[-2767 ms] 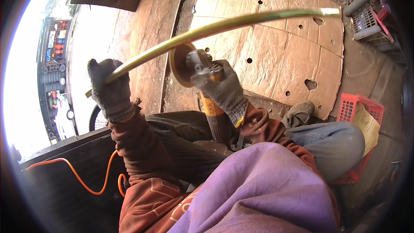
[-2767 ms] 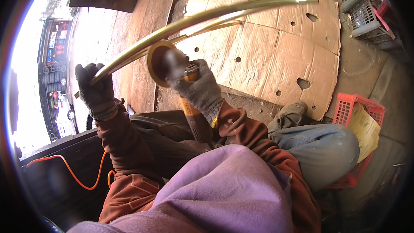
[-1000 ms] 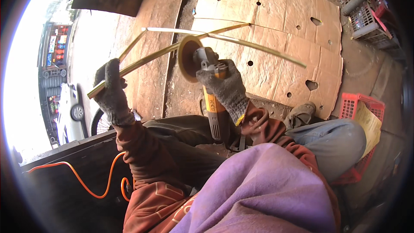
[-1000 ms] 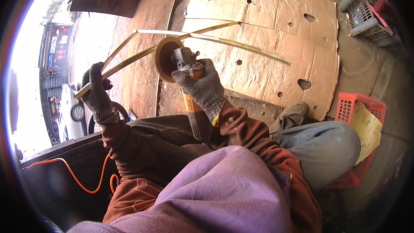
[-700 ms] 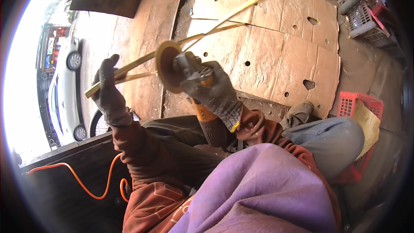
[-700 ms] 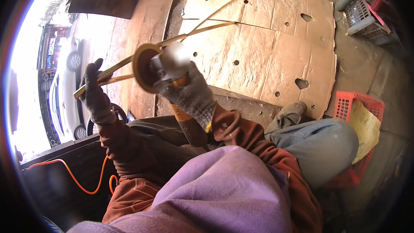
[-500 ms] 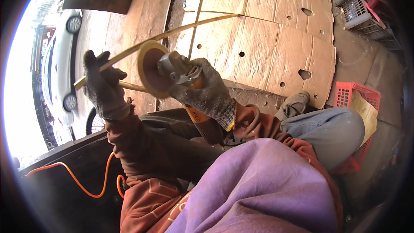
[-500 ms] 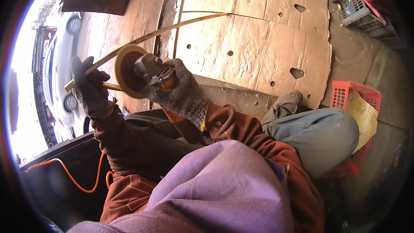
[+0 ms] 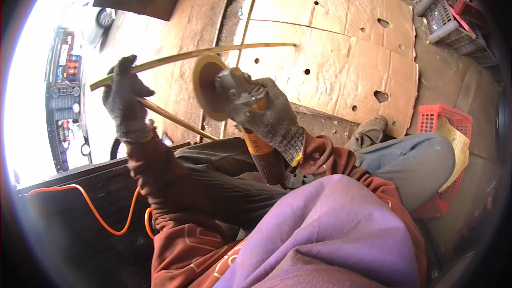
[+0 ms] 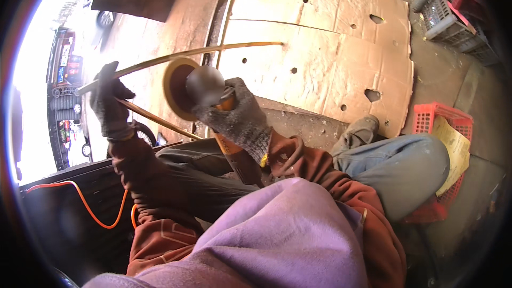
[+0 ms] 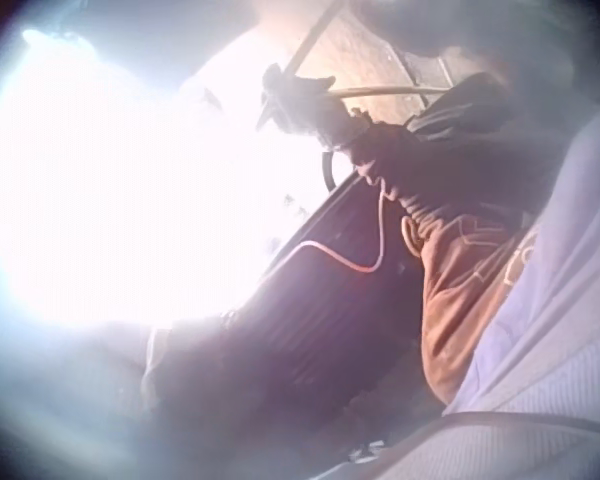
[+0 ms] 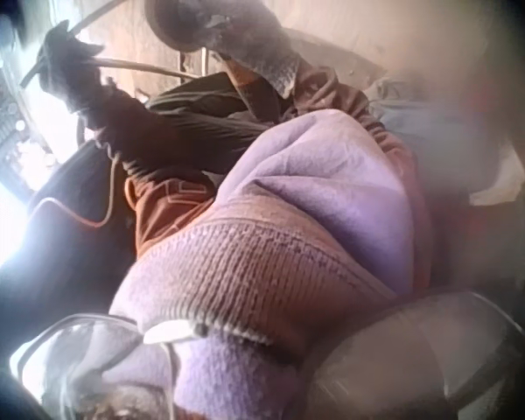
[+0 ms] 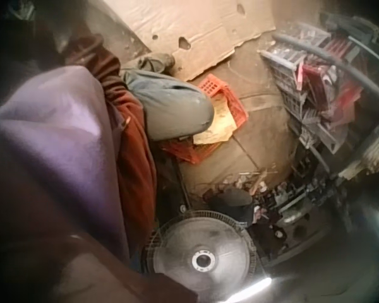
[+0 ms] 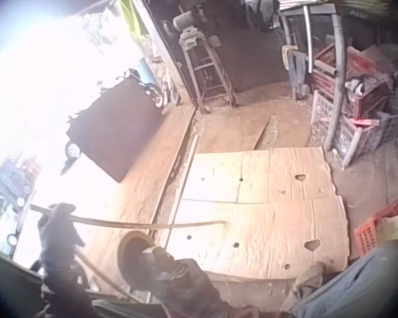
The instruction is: The person uses a handheld angle grinder to grind and polish the surface of several thin, curved metal rods while sitting on the floor of a workshop.
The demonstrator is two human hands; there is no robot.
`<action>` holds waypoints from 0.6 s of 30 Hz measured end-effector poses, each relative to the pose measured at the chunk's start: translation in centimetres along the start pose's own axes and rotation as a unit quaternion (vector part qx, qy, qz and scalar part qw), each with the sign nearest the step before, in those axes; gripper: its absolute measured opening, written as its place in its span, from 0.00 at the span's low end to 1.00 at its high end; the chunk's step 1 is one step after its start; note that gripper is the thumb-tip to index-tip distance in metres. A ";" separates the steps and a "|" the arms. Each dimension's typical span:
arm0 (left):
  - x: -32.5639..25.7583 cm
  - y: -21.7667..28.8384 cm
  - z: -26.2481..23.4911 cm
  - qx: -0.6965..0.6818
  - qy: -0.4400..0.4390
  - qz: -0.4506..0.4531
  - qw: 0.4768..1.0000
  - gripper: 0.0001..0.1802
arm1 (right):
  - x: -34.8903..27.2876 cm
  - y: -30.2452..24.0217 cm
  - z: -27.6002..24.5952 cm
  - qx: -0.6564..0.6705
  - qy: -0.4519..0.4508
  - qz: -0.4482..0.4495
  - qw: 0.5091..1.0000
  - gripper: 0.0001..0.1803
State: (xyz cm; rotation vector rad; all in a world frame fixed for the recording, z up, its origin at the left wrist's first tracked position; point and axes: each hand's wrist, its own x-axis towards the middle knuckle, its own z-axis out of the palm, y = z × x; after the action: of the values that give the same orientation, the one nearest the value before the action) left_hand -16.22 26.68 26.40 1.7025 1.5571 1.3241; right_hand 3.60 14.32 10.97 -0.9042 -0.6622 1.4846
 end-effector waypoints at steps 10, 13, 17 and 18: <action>-1.7 -2.4 -1.0 -0.058 0.063 -0.043 0.995 0.17 | 2.5 2.8 2.5 0.010 -0.007 0.024 1.000 0.37; -1.4 -2.7 -1.1 -0.065 0.066 -0.044 0.995 0.15 | 2.8 2.6 2.1 0.024 -0.007 0.039 0.999 0.39; -1.3 -2.9 -1.0 -0.065 0.086 -0.053 0.993 0.14 | 3.4 4.5 0.9 -0.002 0.021 0.069 0.997 0.37; -1.2 -2.8 -0.9 -0.064 0.082 -0.054 0.993 0.14 | 3.6 5.0 0.4 -0.004 0.029 0.073 0.997 0.36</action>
State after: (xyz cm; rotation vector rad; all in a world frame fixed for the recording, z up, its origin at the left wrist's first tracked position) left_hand -18.20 26.00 24.06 1.4433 1.5917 1.5062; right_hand 0.59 17.33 6.45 -1.0152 -0.5700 1.5806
